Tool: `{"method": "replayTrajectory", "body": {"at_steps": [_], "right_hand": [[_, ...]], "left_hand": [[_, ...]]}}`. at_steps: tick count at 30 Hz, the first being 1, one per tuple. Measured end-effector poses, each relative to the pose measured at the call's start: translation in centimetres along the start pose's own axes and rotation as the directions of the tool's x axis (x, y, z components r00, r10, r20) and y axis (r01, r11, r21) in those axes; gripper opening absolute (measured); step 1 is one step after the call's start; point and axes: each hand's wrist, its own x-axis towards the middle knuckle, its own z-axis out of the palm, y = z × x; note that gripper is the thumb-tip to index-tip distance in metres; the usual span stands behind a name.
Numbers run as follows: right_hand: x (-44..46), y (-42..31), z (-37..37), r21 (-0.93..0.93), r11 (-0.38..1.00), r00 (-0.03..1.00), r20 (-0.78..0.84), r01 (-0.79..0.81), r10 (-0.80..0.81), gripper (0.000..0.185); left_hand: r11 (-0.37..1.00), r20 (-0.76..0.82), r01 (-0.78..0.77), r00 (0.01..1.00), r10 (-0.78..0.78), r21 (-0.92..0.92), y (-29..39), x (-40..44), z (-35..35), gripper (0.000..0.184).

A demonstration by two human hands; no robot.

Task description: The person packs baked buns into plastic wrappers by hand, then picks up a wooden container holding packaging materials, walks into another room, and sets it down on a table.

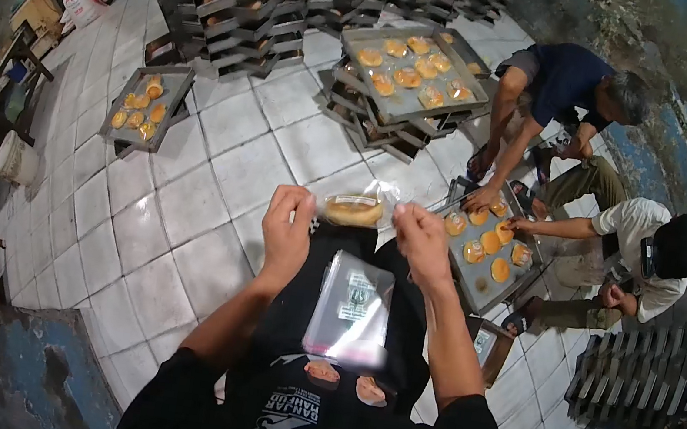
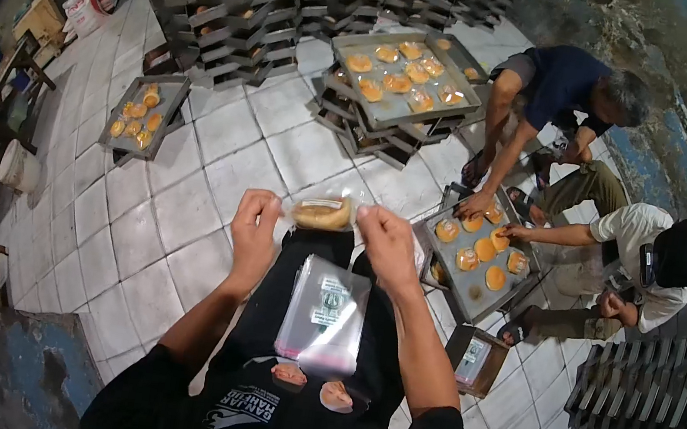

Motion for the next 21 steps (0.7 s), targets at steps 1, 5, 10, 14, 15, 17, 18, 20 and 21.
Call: {"method": "replayTrajectory", "body": {"at_steps": [1,5,10,14,15,17,18,20,21], "right_hand": [[-1.2,1.7,0.2,0.000,0.999,0.999,0.033,-0.043,0.043,0.039],[-4.3,9.2,1.2,-0.103,0.974,0.980,-0.026,-0.201,0.199,0.035],[-7.0,5.0,3.4,0.445,0.894,0.980,-0.152,-0.049,0.130,0.029],[-6.9,7.7,-2.3,-0.276,0.943,0.926,-0.272,0.186,-0.262,0.048],[-7.5,5.8,-3.7,-0.239,0.971,0.921,-0.376,0.012,-0.104,0.052],[-7.0,9.0,-9.2,-0.554,0.827,0.768,-0.488,0.095,-0.415,0.051],[-7.2,10.6,-11.9,-0.589,0.808,0.697,-0.567,0.029,-0.439,0.051],[-9.1,14.3,-16.7,-0.763,0.612,0.566,-0.604,-0.208,-0.561,0.053],[-10.3,15.8,-18.6,-0.815,0.489,0.521,-0.576,-0.311,-0.630,0.054]], "left_hand": [[0.999,0.039,0.044,0.998,-0.044,-0.002,-0.8,-1.4,-1.0,0.028],[0.872,0.238,0.447,0.885,-0.400,-0.198,-7.0,-4.8,-2.1,0.027],[0.894,0.383,0.330,0.901,-0.202,-0.304,-3.6,-2.7,0.1,0.024],[0.927,0.447,0.247,0.889,-0.100,-0.284,-1.7,-2.8,3.3,0.011],[0.945,0.445,0.261,0.883,-0.151,-0.197,-1.1,-3.0,3.3,0.034],[0.977,0.467,0.205,0.870,-0.156,-0.056,-0.8,-3.8,2.5,0.051],[0.989,0.477,0.148,0.868,-0.139,0.018,-0.3,-4.5,2.0,0.054],[0.976,0.570,-0.117,0.822,-0.010,0.186,0.7,-6.1,1.0,0.058],[0.932,0.610,-0.258,0.790,0.051,0.256,1.0,-6.9,0.4,0.059]]}}
